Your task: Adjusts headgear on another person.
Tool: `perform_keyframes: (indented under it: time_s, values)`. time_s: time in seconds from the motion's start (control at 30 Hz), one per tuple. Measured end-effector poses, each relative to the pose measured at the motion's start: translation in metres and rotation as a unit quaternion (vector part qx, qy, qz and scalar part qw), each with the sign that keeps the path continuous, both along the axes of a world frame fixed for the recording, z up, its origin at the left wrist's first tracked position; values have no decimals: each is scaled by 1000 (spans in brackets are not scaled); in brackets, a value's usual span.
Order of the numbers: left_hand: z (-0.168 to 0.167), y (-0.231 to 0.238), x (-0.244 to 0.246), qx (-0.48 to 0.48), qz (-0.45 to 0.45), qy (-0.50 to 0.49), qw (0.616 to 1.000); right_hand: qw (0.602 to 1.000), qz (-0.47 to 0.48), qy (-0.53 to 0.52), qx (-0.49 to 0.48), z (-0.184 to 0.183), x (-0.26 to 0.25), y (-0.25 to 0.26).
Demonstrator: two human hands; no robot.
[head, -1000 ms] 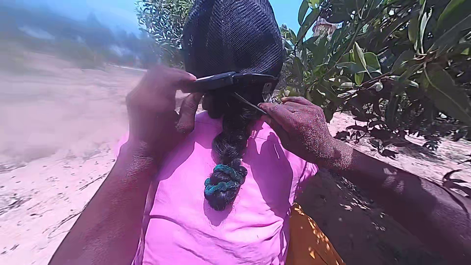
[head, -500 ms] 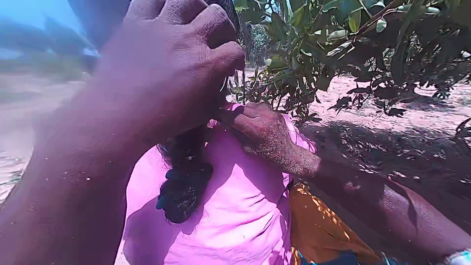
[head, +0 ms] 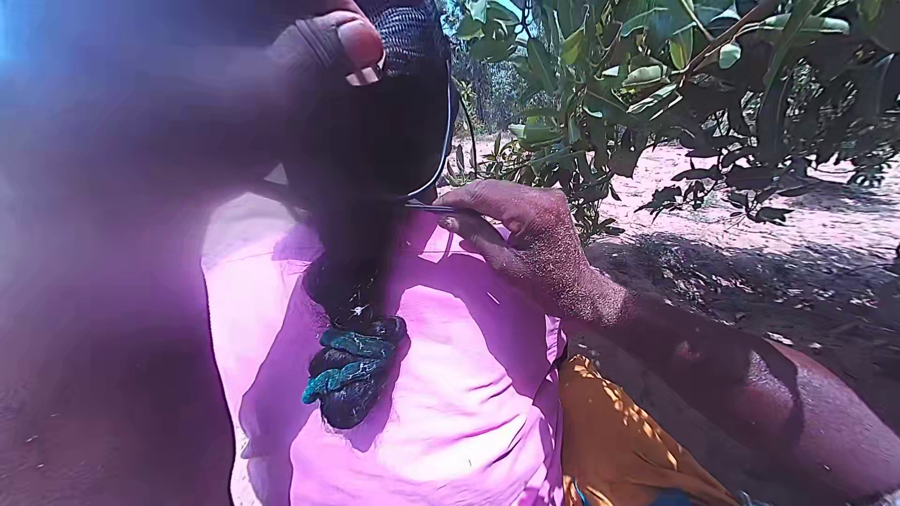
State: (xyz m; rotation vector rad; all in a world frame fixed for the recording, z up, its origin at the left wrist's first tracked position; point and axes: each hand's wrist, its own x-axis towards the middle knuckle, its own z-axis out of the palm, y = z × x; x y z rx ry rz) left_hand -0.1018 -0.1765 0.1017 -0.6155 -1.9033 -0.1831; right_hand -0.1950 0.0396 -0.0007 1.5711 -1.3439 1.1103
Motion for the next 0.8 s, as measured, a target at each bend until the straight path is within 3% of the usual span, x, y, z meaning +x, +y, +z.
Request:
perform_keyframes:
  time_s: [0.03,0.1,0.2,0.33,0.5,0.6,0.7,0.8]
  values:
    - [-4,29,18,95,39,-30,994,999,26,-37,-1,5,1,0]
    - [-3,43,23,165,-6,-52,985,992,78,-103,8,15,5,3]
    - [2,40,20,159,-83,-89,980,979,145,-145,-4,28,10,1]
    - [5,37,22,209,-69,-97,971,974,177,-143,14,37,22,3]
    - [8,33,24,257,-34,-105,960,974,213,-69,-17,43,27,-7]
    - [13,29,23,249,-42,-114,961,959,270,-66,61,36,28,-6]
    - [14,33,23,274,-94,-130,948,928,291,-212,99,14,26,-7]
    - [12,40,22,300,-112,-133,938,847,282,-441,93,5,26,-17]
